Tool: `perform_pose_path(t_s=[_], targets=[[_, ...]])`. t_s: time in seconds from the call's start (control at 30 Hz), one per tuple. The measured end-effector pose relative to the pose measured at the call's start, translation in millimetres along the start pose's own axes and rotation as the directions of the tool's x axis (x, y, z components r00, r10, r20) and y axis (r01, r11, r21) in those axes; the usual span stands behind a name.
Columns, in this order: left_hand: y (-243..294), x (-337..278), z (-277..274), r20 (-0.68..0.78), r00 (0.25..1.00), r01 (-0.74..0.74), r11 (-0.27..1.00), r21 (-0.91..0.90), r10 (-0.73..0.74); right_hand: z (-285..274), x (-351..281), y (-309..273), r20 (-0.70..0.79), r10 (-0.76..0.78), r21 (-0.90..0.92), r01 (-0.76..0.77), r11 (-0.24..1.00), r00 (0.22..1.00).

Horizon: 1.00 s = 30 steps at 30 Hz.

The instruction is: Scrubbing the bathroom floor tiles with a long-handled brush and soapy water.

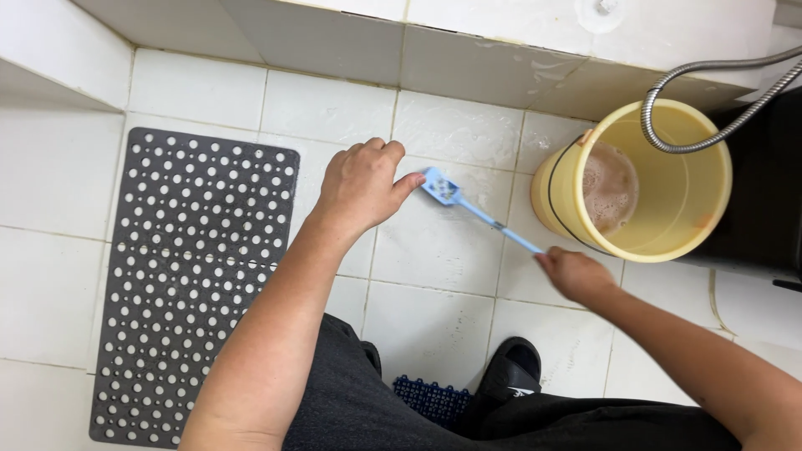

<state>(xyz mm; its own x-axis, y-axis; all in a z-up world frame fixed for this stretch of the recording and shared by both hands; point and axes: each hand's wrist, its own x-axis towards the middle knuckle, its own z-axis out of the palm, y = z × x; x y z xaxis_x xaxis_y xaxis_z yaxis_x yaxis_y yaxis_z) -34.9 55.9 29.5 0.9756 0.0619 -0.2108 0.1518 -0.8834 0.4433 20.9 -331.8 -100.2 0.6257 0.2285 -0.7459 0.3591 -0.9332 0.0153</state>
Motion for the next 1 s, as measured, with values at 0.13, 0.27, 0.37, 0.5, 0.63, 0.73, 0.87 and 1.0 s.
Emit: perform_pose_path(t_s=[0.13, 0.27, 0.37, 0.5, 0.63, 0.73, 0.87, 1.0], targets=[[4.5, -1.7, 5.3, -0.079, 0.995, -0.056, 0.998, 0.026, 0.058, -15.5, -6.5, -35.2, 0.002, -0.079, 0.027, 0.078, 0.997, 0.997], [2.5, -5.5, 9.5, -0.139, 0.980, -0.141, 0.990, 0.028, 0.144, -17.8, 9.4, 12.1, -0.046, -0.030, -0.082, 0.027, 0.996, 0.998], [10.9, -6.1, 10.7, -0.119, 0.984, -0.129, 0.991, 0.022, 0.131, -30.1, -6.1, -38.3, -0.015, 0.062, 0.170, -0.059, 0.984, 0.998], [24.4, -4.9, 19.8, -0.025, 0.987, -0.157, 0.987, 0.046, 0.158, -35.5, -18.7, -73.6, 0.060, -0.083, 0.070, 0.079, 0.994, 0.995], [17.9, -7.8, 23.3, -0.030, 0.980, -0.193, 0.980, 0.038, 0.194, -34.2, -9.8, -31.6, 0.101, -0.075, 0.009, 0.074, 0.997, 0.992], [3.8, -10.4, 22.8, -0.066, 0.980, -0.185, 0.981, 0.053, 0.188, -18.5, 3.5, -17.7, 0.002, -0.004, -0.005, 0.004, 1.000, 1.000], [10.5, 1.2, 20.9, -0.042, 0.985, -0.163, 0.985, 0.050, 0.165, -4.1, 7.3, -53.4, -0.018, -0.071, 0.140, 0.073, 0.987, 0.997], [10.2, 1.8, 23.0, -0.009, 0.985, -0.173, 0.984, 0.052, 0.174, -13.9, 4.1, -33.5, 0.067, -0.189, -0.011, 0.191, 0.982, 0.980]])
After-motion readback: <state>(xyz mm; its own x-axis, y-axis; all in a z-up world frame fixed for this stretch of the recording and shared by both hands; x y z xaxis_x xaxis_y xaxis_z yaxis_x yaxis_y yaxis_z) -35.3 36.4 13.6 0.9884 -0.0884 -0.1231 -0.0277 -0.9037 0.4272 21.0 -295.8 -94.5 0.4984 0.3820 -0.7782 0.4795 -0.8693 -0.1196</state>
